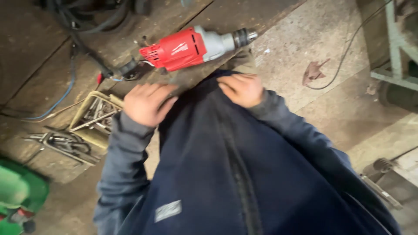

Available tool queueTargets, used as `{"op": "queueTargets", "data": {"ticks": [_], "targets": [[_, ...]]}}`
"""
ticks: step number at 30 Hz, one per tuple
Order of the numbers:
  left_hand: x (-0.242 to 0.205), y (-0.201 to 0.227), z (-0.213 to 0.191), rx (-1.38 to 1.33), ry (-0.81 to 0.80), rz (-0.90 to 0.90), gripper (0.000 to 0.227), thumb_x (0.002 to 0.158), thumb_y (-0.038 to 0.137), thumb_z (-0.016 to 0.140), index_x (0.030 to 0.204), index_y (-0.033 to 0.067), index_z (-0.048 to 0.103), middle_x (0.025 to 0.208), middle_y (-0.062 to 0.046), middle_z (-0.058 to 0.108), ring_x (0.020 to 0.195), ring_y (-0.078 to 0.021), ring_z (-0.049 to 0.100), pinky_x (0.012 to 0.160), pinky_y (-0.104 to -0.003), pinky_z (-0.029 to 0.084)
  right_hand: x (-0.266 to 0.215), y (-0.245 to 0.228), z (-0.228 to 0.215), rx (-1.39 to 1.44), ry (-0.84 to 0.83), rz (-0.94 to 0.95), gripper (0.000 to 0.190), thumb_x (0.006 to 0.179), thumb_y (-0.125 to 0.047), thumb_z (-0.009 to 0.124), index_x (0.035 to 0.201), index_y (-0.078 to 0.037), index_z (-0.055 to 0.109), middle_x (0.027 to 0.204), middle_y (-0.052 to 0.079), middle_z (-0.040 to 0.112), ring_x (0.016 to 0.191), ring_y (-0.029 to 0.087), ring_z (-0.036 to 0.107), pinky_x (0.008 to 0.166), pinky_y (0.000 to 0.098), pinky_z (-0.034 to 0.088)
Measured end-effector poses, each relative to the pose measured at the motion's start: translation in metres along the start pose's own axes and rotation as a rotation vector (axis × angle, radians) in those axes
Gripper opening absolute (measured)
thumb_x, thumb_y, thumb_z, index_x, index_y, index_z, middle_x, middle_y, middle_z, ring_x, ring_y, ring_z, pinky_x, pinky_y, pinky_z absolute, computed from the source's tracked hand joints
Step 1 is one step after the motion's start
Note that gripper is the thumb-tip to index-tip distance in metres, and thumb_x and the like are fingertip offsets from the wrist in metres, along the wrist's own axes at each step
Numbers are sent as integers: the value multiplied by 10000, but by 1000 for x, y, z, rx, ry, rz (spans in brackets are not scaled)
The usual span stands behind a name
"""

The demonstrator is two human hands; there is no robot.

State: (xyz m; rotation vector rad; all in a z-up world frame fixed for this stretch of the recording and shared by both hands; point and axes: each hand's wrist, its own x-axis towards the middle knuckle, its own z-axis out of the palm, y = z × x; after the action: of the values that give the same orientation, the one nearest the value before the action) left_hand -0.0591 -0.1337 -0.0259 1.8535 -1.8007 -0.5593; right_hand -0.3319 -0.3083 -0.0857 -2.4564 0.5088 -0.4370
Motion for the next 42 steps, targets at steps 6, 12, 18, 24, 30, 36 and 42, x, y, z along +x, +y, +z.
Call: {"op": "queueTargets", "data": {"ticks": [6,12,18,24,30,36,42], "targets": [[42,-9,24,-11,85,-79,609,827,239,845,1370,84,618,1392,-138,606,1352,-366,536,1138,-455,458,-11,2,-34,-147,-139,59,117,964,-215,757,1066,-158,747,839,37,679,753,242,695,675,360,551],[62,-7,58,80,42,-244,1144,645,349,955,1586,57,375,1617,-187,377,1517,-420,291,1243,-593,223,-6,10,-47,-139,-192,47,126,975,-221,739,1083,-158,752,825,33,652,751,237,679,691,365,549],[79,-1,73,144,13,-294,1263,567,361,970,1601,47,315,1611,-212,374,1510,-412,299,1235,-609,176,16,23,-61,-188,-190,-15,141,940,-244,792,1046,-155,767,796,34,656,685,230,653,636,358,518],[91,1,90,174,31,-339,1234,588,343,965,1607,53,332,1576,-214,410,1478,-409,339,1226,-611,179,84,41,-76,-76,-201,-206,521,888,-318,837,1306,-63,660,1250,99,673,1130,307,638,942,433,511],[91,0,122,280,245,-329,966,741,321,898,1561,94,441,1460,-171,505,1433,-376,423,1259,-594,179,120,54,-43,-164,-412,-316,960,690,-469,871,1464,-28,514,1231,127,661,1070,304,631,885,432,495],[91,1,115,227,249,-310,886,738,317,842,1519,78,500,1417,-176,537,1384,-371,461,1220,-601,221,118,71,-20,-148,-522,-227,1145,694,-635,884,1515,23,431,888,172,686,769,342,692,685,447,523],[90,-3,113,255,267,-296,788,793,294,827,1474,67,504,1446,-163,528,1396,-361,466,1236,-584,228,117,83,-10,-233,-504,-279,970,748,-628,862,1417,-20,511,856,124,696,752,312,704,664,435,522]]}}
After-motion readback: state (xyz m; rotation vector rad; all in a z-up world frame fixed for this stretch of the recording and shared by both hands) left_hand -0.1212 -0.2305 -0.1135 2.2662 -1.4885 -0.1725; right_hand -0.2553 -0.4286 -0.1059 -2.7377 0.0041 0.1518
